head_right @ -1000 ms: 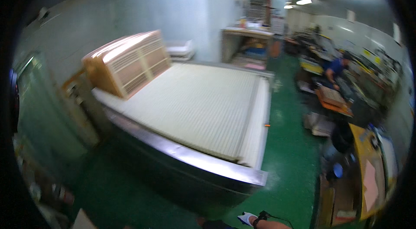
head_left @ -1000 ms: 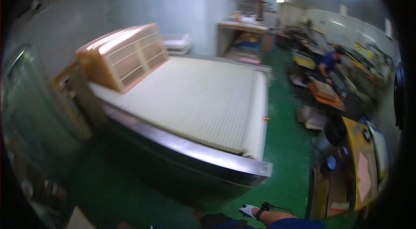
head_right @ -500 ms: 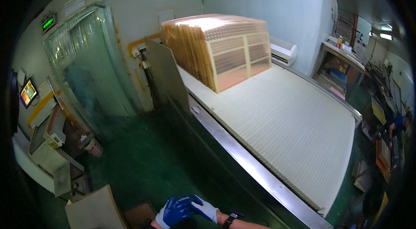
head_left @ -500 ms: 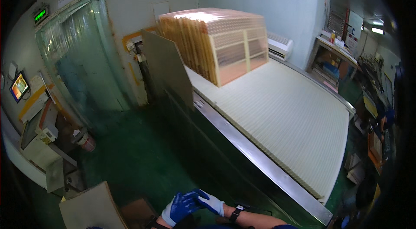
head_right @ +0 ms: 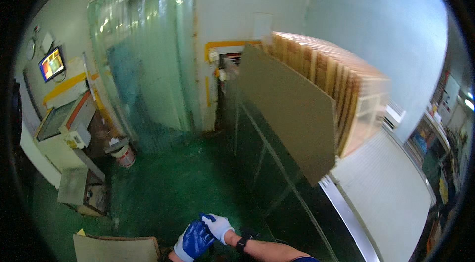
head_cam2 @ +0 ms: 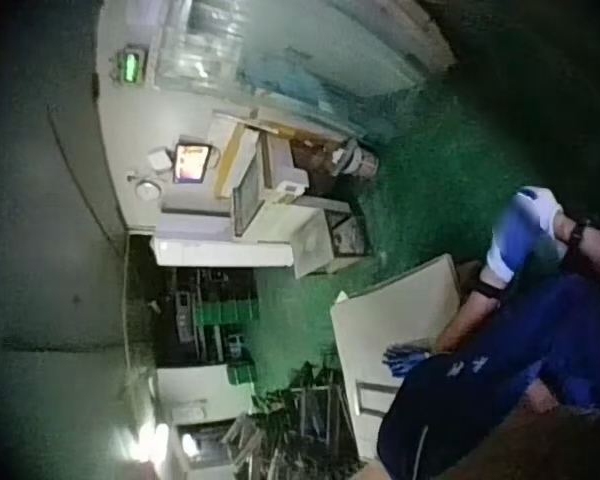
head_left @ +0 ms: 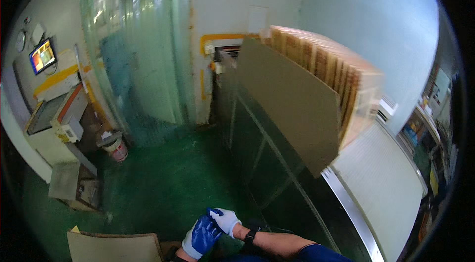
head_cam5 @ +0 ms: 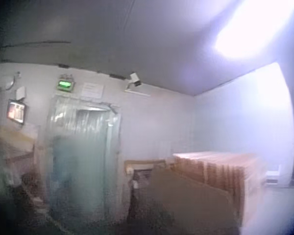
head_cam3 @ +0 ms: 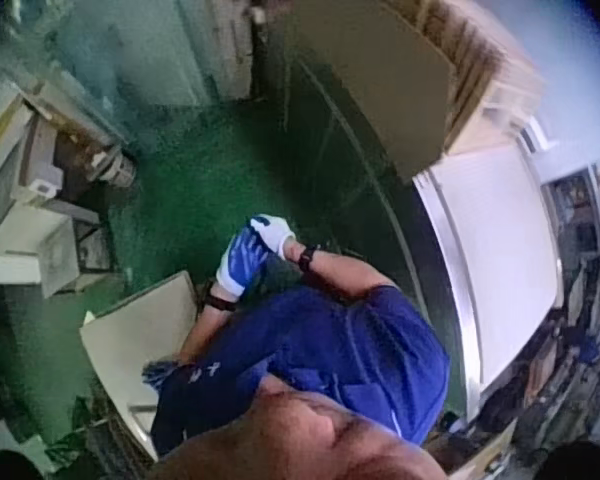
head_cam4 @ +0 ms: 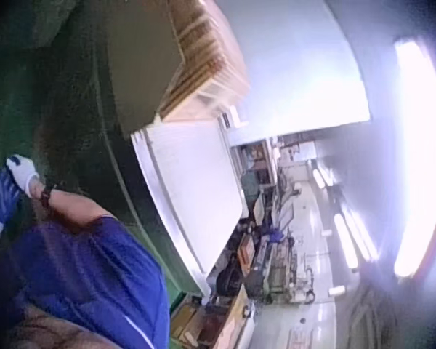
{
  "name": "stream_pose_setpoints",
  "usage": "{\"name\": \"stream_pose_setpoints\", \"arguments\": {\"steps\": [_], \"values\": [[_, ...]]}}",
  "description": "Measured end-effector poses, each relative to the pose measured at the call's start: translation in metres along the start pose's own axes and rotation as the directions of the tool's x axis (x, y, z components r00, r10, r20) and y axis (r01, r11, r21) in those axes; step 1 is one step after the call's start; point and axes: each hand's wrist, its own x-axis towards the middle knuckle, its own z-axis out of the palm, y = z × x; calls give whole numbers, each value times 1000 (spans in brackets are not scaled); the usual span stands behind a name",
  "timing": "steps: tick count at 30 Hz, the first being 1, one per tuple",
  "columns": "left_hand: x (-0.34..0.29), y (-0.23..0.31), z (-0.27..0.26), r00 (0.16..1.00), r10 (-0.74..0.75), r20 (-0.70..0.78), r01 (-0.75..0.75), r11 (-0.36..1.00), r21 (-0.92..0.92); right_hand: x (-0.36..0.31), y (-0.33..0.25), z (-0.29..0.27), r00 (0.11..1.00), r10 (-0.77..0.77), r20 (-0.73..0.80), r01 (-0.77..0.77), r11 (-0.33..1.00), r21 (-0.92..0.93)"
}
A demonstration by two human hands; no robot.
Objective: The person moves copper-colored printed circuit board panels from a cooling/drying rack and navigates through an industrial screen-printing facility.
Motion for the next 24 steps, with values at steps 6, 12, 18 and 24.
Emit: {"name": "stream_pose_setpoints", "arguments": {"steps": [6,12,18,24], "values": [[63,-23,-77,832,-352,-429,136,879,-457,141,-62,41,956,-207,208,260,925,-275],[121,-129,-155,896,-194,-400,441,497,748,302,-124,59,939,-273,209,326,900,-291],[144,-115,-191,633,-607,-480,629,765,-137,377,-186,112,736,-375,564,541,827,-156],[108,-92,-201,80,-674,-734,111,738,-666,443,-219,197,722,-383,576,589,777,-222]]}}
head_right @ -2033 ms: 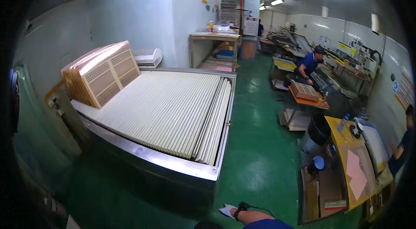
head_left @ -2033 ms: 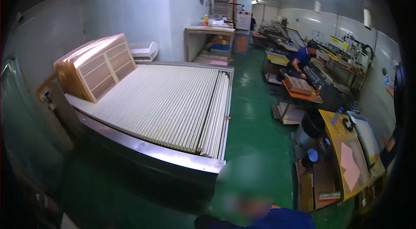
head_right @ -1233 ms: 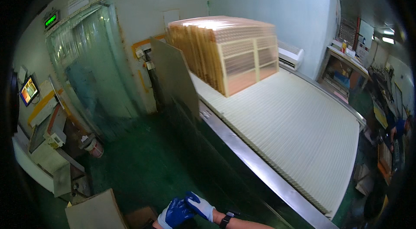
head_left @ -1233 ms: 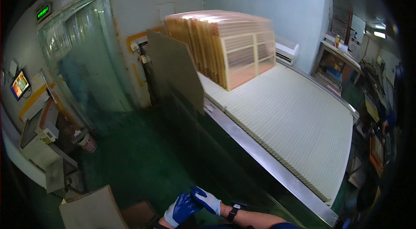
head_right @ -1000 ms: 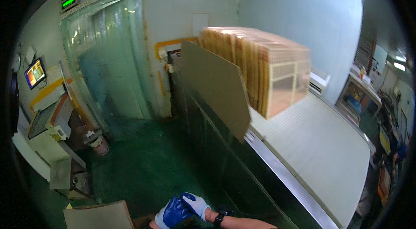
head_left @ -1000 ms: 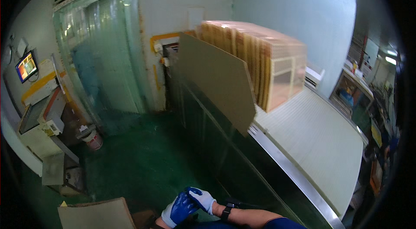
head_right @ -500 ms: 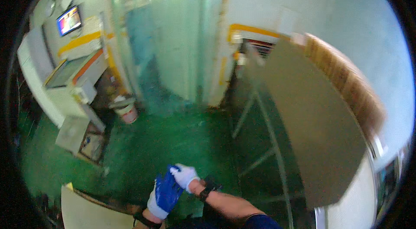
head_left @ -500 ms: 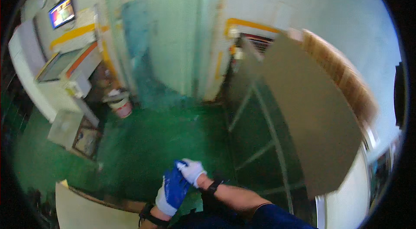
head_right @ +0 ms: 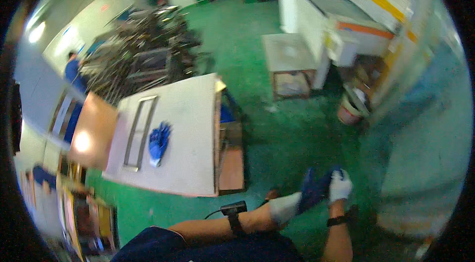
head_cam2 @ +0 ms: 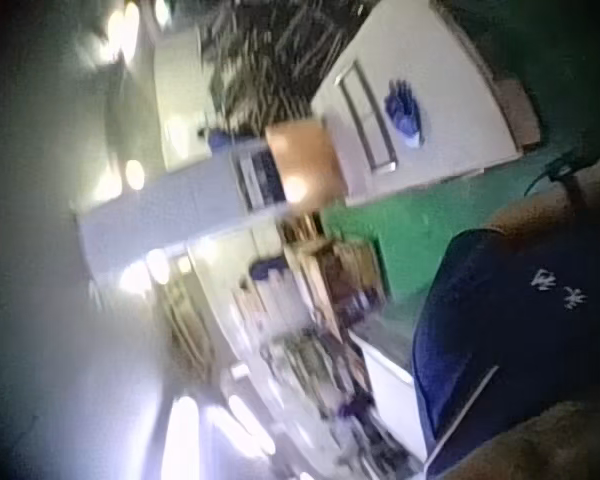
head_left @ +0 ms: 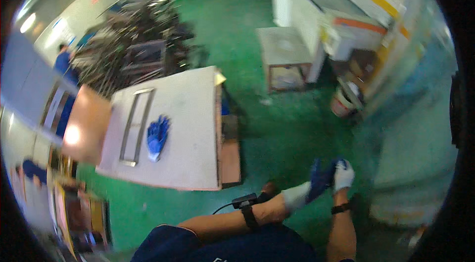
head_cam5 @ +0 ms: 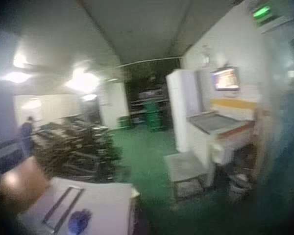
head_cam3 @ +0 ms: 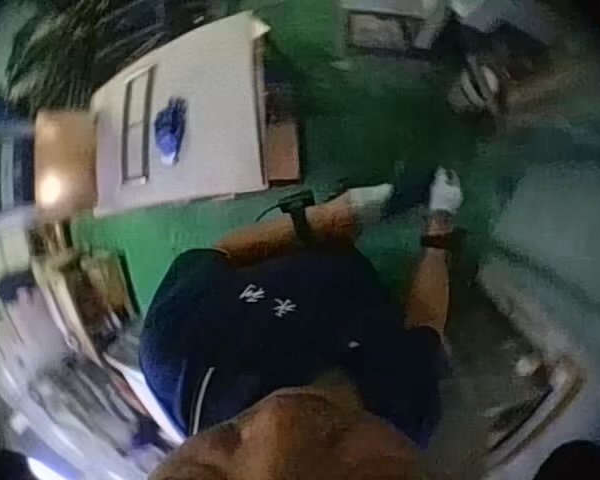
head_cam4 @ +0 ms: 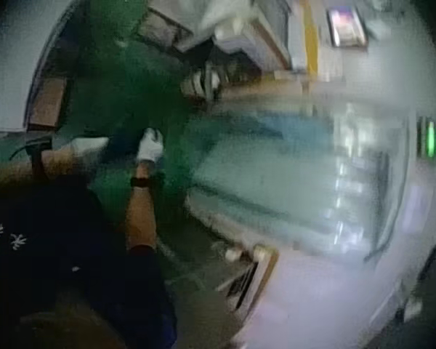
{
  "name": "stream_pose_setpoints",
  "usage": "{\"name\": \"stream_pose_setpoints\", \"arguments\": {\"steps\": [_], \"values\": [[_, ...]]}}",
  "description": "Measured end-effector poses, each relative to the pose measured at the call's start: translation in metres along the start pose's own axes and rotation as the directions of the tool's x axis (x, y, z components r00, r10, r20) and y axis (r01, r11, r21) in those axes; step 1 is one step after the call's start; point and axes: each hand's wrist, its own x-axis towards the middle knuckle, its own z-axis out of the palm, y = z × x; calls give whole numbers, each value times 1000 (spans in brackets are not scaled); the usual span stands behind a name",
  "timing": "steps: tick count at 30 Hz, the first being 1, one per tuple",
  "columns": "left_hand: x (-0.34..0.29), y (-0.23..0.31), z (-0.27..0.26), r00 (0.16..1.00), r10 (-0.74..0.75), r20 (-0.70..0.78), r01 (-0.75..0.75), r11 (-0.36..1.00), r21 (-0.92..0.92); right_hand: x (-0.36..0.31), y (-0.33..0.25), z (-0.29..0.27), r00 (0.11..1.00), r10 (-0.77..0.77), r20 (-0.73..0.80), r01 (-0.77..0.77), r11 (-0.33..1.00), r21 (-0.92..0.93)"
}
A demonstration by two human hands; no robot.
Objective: The person moves copper-colored printed circuit board panels from a cooling/drying rack and navigates through an industrial screen-printing facility.
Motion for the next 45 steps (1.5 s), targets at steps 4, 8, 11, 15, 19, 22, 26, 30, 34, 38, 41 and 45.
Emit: {"name": "stream_pose_setpoints", "arguments": {"steps": [4,8,11,15,19,22,26,30,34,38,41,45], "values": [[13,-10,-20,964,-178,195,263,579,-772,100,31,-14,986,154,56,-163,895,414],[75,-1,-48,996,-60,-62,29,907,-420,138,14,-15,975,-180,133,139,953,270],[127,14,-57,943,259,-209,-272,962,-32,77,-60,4,898,-247,365,201,967,159],[160,46,-50,979,203,-9,-202,969,-141,91,-67,21,771,-325,548,250,945,210],[204,61,-27,983,132,124,-110,978,-175,140,-71,-5,651,-289,702,258,954,154],[280,47,-6,954,-22,299,4,998,59,187,-58,-41,651,-290,701,300,947,113],[353,51,27,954,-244,176,226,967,115,268,-54,-93,679,-367,635,349,923,161],[402,85,60,962,-267,-59,247,941,-232,386,-21,-166,921,-275,277,222,952,209],[509,84,127,978,-206,-44,188,947,-261,499,97,-302,988,15,-155,18,977,212],[581,130,196,956,-286,71,293,945,-144,557,165,-395,957,187,-221,-8,780,626],[655,131,231,976,-100,196,93,995,46,590,174,-415,934,68,-351,26,966,257],[757,128,286,882,-218,418,118,960,252,638,193,-443,904,144,-403,40,909,415]]}}
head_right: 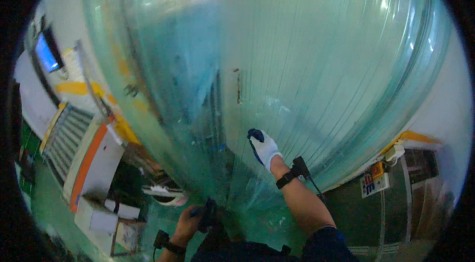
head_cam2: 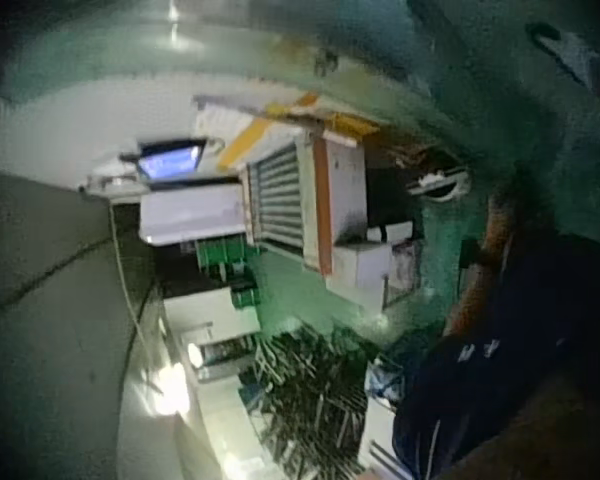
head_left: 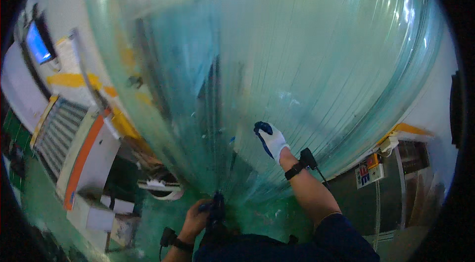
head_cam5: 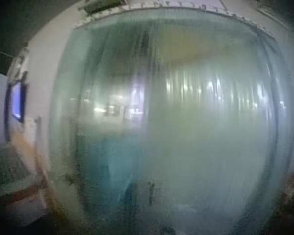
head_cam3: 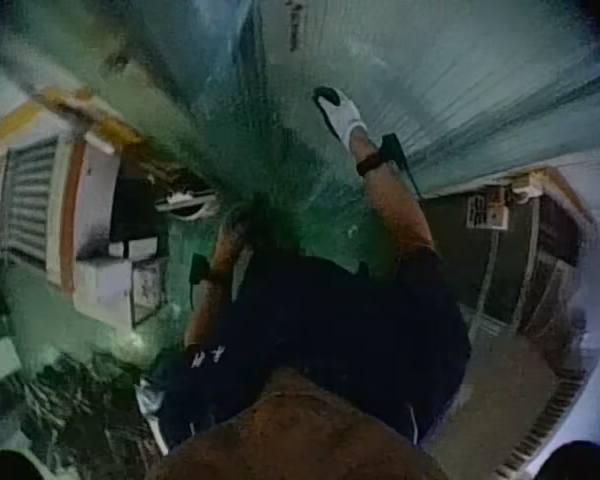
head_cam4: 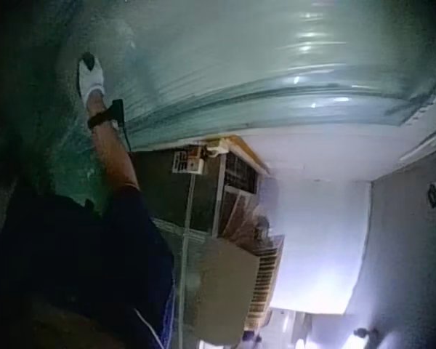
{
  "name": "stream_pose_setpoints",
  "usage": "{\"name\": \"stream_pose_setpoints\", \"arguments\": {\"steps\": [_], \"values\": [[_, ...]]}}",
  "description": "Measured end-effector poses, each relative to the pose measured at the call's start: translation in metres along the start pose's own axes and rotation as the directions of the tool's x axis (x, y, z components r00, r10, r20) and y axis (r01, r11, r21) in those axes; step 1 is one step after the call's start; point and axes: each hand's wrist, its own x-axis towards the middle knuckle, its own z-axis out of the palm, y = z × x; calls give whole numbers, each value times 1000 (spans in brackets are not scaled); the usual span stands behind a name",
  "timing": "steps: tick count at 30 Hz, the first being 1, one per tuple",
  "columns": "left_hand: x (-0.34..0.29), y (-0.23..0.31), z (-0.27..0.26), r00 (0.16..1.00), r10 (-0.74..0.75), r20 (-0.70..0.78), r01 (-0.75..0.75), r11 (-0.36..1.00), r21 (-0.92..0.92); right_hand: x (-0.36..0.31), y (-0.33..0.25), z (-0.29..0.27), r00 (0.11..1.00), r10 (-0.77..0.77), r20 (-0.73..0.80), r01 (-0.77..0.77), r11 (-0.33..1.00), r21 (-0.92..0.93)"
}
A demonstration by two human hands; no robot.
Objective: The person moves copper-colored printed circuit board panels from a cooling/drying rack and navigates through an industrial screen-printing facility.
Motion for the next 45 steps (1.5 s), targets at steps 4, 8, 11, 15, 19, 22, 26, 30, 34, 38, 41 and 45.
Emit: {"name": "stream_pose_setpoints", "arguments": {"steps": [4,8,11,15,19,22,26,30,34,38,41,45], "values": [[75,101,32,950,150,274,-218,946,238,60,20,-32,959,-18,-283,88,967,239],[167,91,32,837,395,380,-502,830,244,103,31,-80,829,-1,-559,143,967,211],[208,92,13,884,428,190,-465,763,449,117,21,-84,800,96,-592,114,945,308],[224,147,-10,792,608,-63,-452,651,610,109,7,-81,828,123,-548,99,928,359],[247,145,-45,586,766,-263,-452,579,679,119,8,-82,801,-15,-598,259,910,323],[241,139,-67,649,588,-483,-160,725,670,128,1,-86,753,-29,-657,271,924,270],[248,155,-80,446,803,-395,-381,570,728,142,-16,-92,616,-81,-784,336,926,169],[278,164,-77,440,712,-547,-270,686,676,177,8,-79,366,-215,-905,358,931,-76],[346,164,-75,440,576,-688,-78,788,610,239,106,-66,510,-144,-848,87,989,-116],[456,185,-80,469,452,-759,66,839,540,355,185,-71,591,-180,-786,-308,851,-426],[532,215,-80,508,384,-771,111,858,501,442,212,-100,550,-131,-825,-460,776,-430],[634,250,-65,597,310,-740,144,866,479,558,199,-156,458,-82,-885,-612,693,-381]]}}
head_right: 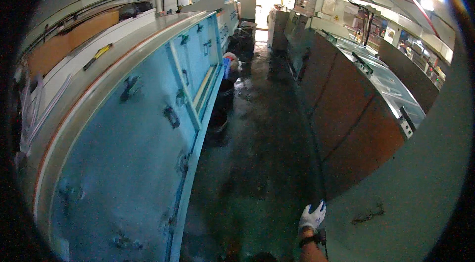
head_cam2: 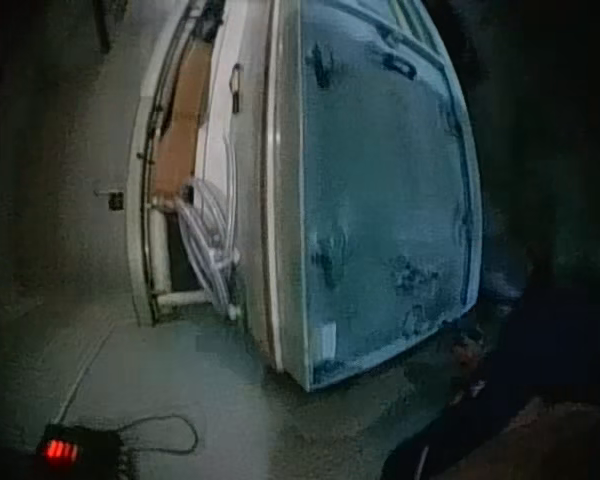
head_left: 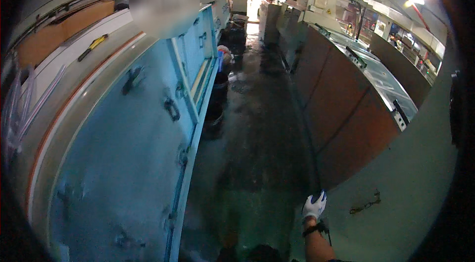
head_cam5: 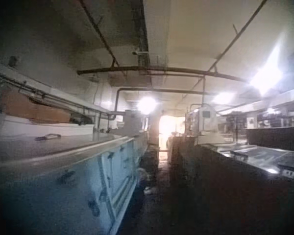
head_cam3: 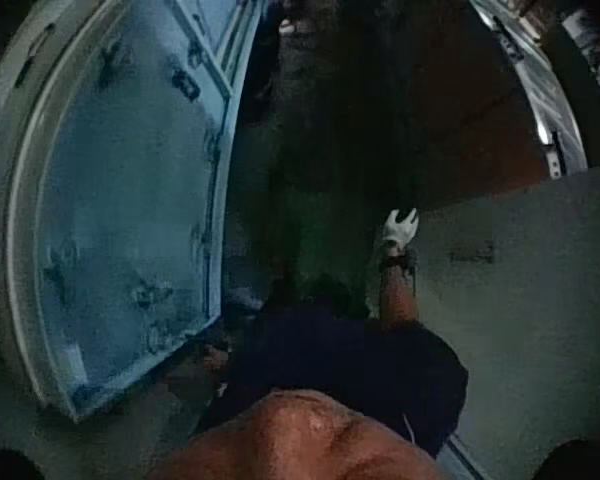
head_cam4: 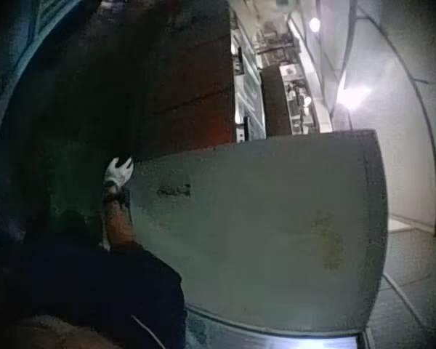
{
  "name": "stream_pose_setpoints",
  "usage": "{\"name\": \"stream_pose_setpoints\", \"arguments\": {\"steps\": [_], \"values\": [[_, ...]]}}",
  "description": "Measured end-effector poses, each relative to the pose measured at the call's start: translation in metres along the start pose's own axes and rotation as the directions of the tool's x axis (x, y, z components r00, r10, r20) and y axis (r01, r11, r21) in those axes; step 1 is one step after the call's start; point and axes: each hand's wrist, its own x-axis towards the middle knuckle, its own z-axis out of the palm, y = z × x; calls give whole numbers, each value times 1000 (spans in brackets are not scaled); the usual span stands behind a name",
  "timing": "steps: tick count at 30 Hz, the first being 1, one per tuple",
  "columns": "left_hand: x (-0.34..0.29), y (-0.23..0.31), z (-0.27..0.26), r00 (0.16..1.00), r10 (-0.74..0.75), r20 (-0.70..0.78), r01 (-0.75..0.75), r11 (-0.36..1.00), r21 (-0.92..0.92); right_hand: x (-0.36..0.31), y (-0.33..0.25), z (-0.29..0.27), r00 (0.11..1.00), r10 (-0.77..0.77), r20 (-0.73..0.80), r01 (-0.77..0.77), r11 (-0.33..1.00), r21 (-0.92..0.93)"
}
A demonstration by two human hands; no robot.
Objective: The person moves copper-colored printed circuit board panels from a cooling/drying rack and navigates through an industrial screen-printing facility.
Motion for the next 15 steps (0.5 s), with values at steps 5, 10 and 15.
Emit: {"name": "stream_pose_setpoints", "arguments": {"steps": [5,10,15], "values": [[57,60,105,988,-2,154,-1,1000,17,147,8,63,974,210,83,-126,810,-573],[106,135,233,956,51,288,-59,998,19,257,75,80,873,437,217,2,442,-897],[170,262,400,883,336,327,-232,919,-318,246,141,105,619,670,410,-2,524,-852]]}}
